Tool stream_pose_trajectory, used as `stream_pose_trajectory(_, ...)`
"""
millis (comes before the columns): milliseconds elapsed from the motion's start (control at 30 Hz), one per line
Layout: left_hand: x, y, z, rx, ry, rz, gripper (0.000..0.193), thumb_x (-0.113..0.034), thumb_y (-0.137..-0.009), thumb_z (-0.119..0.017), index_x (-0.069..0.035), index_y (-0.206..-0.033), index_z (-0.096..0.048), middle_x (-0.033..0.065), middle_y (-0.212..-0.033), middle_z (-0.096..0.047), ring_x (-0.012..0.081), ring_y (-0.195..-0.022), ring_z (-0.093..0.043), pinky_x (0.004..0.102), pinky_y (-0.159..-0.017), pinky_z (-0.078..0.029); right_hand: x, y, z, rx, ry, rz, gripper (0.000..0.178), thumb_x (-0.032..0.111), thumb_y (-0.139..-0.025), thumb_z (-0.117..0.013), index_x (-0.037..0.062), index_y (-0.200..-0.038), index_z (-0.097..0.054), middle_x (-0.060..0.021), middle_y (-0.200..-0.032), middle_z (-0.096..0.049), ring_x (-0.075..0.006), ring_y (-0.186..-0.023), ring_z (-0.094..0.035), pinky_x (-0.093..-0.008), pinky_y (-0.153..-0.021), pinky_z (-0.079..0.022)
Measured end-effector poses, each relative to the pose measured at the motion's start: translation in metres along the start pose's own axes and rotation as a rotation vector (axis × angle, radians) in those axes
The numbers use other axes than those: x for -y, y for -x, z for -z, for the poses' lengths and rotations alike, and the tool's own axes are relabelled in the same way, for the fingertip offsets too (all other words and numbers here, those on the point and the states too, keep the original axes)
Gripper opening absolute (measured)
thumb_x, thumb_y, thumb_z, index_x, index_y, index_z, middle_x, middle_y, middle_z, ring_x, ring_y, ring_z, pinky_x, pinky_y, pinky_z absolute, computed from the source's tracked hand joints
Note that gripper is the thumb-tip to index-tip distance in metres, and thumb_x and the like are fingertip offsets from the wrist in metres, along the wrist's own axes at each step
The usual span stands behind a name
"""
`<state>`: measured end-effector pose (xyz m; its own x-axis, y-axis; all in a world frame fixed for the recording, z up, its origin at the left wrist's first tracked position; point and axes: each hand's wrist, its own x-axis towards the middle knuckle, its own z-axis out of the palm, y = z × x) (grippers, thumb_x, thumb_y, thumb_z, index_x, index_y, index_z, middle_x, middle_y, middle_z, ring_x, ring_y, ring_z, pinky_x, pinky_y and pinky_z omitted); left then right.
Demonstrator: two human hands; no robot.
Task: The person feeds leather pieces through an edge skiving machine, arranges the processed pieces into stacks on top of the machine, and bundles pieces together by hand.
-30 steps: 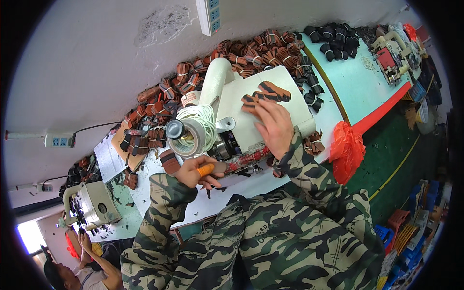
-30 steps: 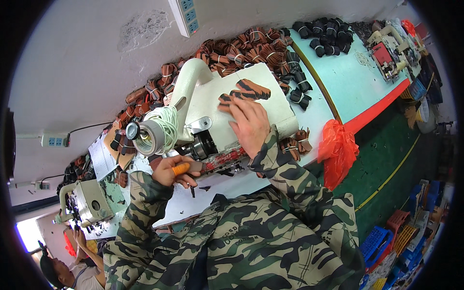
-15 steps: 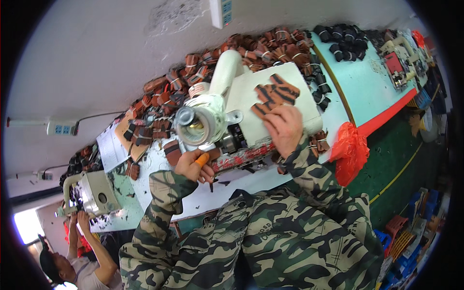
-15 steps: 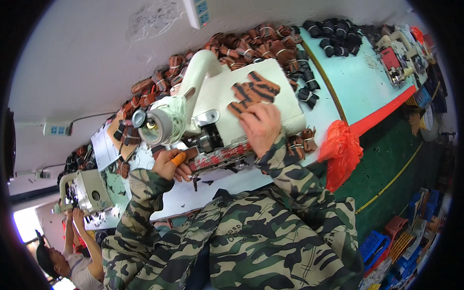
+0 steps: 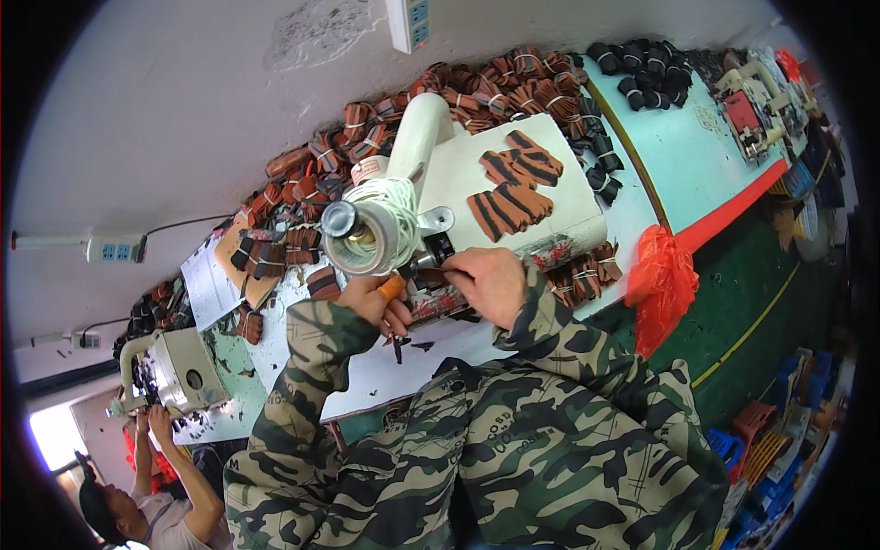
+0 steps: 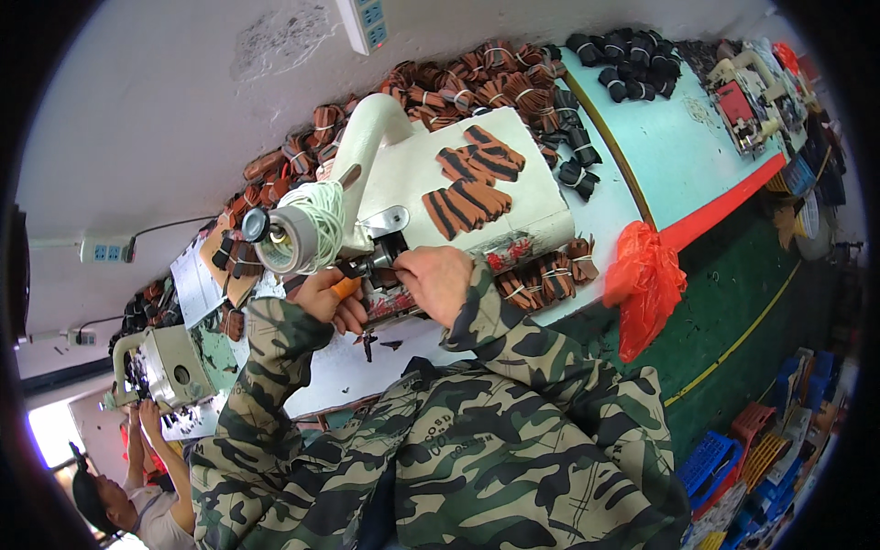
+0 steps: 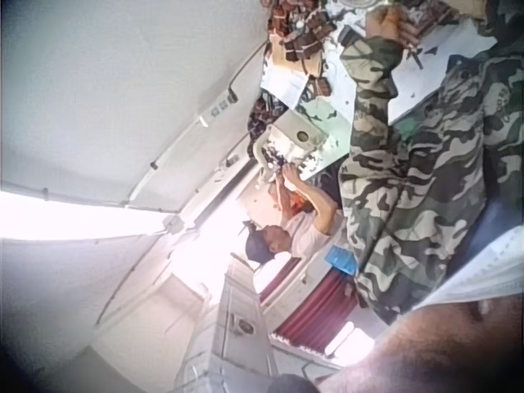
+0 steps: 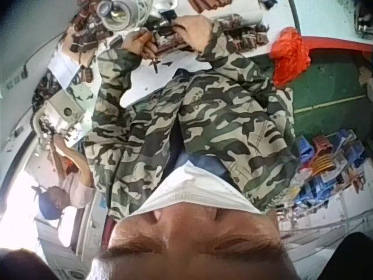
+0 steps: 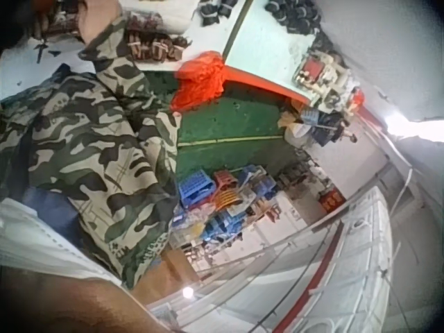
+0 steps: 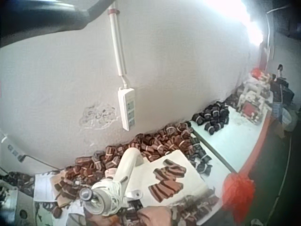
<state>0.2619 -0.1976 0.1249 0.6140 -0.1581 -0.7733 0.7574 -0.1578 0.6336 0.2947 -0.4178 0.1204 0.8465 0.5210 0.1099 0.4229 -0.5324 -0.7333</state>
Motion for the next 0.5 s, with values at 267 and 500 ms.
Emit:
stream_pose_trajectory(267, -0.007, 0.022, -0.079, 0.094, -0.176, -0.295, 0.033, -0.016, -0.089, -0.058, -0.002, -0.117, -0.051, 0.0106, -0.087, -0.066, 0.0176, -0.055, -0.064, 0.025, -0.045, -0.047, -0.05, 0.003, 0.052, -0.463, 0.413, 0.108, 0.023, 0.008, -0.071, -0.069, 0.006, -0.093, -0.064, -0.0059, -0.098, -0.061, -0.0252, -0.093, -0.056, -0.037, -0.082, -0.043)
stream_pose_trajectory(500, -0.029, 0.012, -0.115, -0.264, -0.391, -0.826, 0.045, -0.006, -0.078, -0.068, 0.002, -0.119, -0.05, 0.0205, -0.106, -0.059, 0.023, -0.071, -0.066, 0.0325, -0.063, -0.05, -0.042, 0.014, 0.061, -0.513, 0.365, 0.048, 0.023, 0.009, -0.068, -0.07, 0.0036, -0.09, -0.065, -0.01, -0.099, -0.062, -0.0284, -0.094, -0.057, -0.0376, -0.082, -0.045)
